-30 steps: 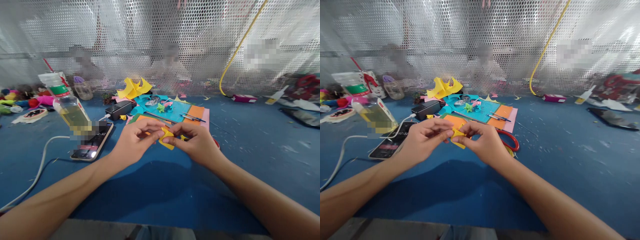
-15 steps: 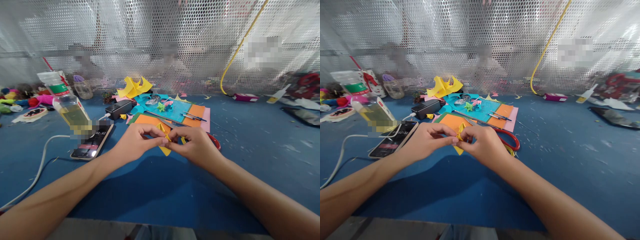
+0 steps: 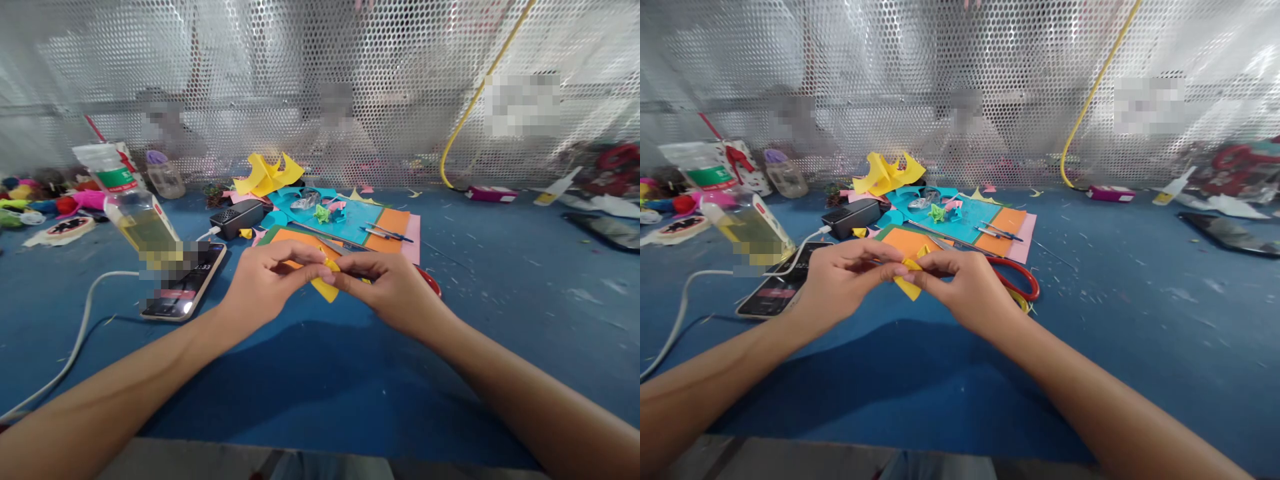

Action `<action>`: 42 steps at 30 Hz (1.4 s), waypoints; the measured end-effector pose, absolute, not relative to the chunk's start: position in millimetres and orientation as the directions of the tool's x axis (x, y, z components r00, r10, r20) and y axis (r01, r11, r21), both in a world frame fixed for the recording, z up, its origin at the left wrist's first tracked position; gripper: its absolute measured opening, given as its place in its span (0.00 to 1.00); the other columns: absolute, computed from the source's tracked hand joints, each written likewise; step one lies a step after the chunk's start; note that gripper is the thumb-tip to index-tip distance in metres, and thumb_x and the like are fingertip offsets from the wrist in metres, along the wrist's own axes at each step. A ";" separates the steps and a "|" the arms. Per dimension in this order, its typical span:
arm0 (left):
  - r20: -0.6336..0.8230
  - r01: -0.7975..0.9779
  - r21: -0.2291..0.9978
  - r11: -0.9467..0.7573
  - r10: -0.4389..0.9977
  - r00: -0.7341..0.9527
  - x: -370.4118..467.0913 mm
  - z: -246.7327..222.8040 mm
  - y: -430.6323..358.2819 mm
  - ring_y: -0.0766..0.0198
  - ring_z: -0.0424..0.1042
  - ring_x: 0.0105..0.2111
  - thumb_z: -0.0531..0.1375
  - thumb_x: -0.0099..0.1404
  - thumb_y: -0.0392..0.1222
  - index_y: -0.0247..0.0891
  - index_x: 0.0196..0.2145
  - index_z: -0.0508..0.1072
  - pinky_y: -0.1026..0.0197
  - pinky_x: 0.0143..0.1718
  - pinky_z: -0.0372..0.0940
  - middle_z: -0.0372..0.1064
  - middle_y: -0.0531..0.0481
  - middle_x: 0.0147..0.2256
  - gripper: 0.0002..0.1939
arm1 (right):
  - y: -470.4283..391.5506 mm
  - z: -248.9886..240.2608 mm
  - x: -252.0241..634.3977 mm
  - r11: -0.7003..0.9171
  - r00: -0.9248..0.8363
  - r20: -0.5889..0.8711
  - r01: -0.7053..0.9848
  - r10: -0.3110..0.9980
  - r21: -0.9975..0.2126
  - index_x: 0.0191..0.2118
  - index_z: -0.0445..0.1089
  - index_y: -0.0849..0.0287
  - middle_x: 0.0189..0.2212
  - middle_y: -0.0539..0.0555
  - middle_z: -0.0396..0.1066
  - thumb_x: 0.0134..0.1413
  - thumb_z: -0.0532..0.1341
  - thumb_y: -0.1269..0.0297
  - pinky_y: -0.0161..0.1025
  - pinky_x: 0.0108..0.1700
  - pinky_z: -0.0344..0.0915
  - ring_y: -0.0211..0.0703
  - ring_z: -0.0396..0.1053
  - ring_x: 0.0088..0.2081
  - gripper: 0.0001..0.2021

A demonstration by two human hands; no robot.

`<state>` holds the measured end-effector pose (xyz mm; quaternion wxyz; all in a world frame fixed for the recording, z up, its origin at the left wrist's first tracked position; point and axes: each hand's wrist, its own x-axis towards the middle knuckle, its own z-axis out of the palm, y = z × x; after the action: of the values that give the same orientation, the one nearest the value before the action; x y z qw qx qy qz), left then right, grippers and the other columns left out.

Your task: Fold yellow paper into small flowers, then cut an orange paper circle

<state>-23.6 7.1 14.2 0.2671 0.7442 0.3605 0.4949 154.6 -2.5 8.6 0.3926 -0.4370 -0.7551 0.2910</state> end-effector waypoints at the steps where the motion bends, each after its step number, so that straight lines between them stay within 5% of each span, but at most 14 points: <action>1: 0.542 0.269 0.758 -0.595 0.803 0.249 -23.8 14.3 7.1 0.70 0.74 0.28 0.64 0.54 0.37 0.39 0.30 0.76 0.74 0.28 0.69 0.76 0.54 0.29 0.04 | -2.8 8.8 154.4 0.455 -0.304 0.351 0.422 0.886 -0.784 0.27 0.73 0.58 0.22 0.46 0.67 0.50 0.61 0.62 0.30 0.25 0.55 0.33 0.62 0.25 0.07; 24: 0.473 0.402 0.723 -0.562 0.826 0.307 -20.4 21.5 -0.2 0.62 0.76 0.32 0.62 0.55 0.36 0.39 0.36 0.78 0.66 0.33 0.73 0.77 0.52 0.33 0.09 | -1.3 5.4 156.2 0.496 -0.270 0.417 0.462 0.868 -0.735 0.29 0.74 0.57 0.25 0.49 0.74 0.48 0.62 0.61 0.32 0.29 0.61 0.36 0.68 0.27 0.06; 32: 0.544 0.433 0.591 -0.681 0.733 0.409 -22.5 19.1 0.4 0.63 0.76 0.33 0.60 0.57 0.36 0.38 0.38 0.77 0.67 0.35 0.72 0.76 0.51 0.36 0.10 | 2.1 7.3 159.5 0.480 -0.298 0.377 0.512 0.877 -0.713 0.25 0.74 0.59 0.21 0.48 0.71 0.47 0.62 0.62 0.31 0.26 0.59 0.34 0.65 0.24 0.08; 42: 0.294 0.385 0.785 -0.485 0.839 0.458 -29.0 21.4 13.2 0.60 0.76 0.34 0.63 0.54 0.39 0.38 0.36 0.77 0.63 0.37 0.72 0.77 0.49 0.34 0.10 | -1.2 3.6 156.3 0.456 -0.230 0.412 0.641 0.882 -0.618 0.24 0.75 0.60 0.17 0.48 0.69 0.48 0.61 0.61 0.32 0.21 0.54 0.33 0.58 0.20 0.10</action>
<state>-29.0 13.2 21.4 0.3270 0.7888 0.3880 0.3470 156.3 -1.2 3.6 0.3730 -0.4960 -0.7673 0.1617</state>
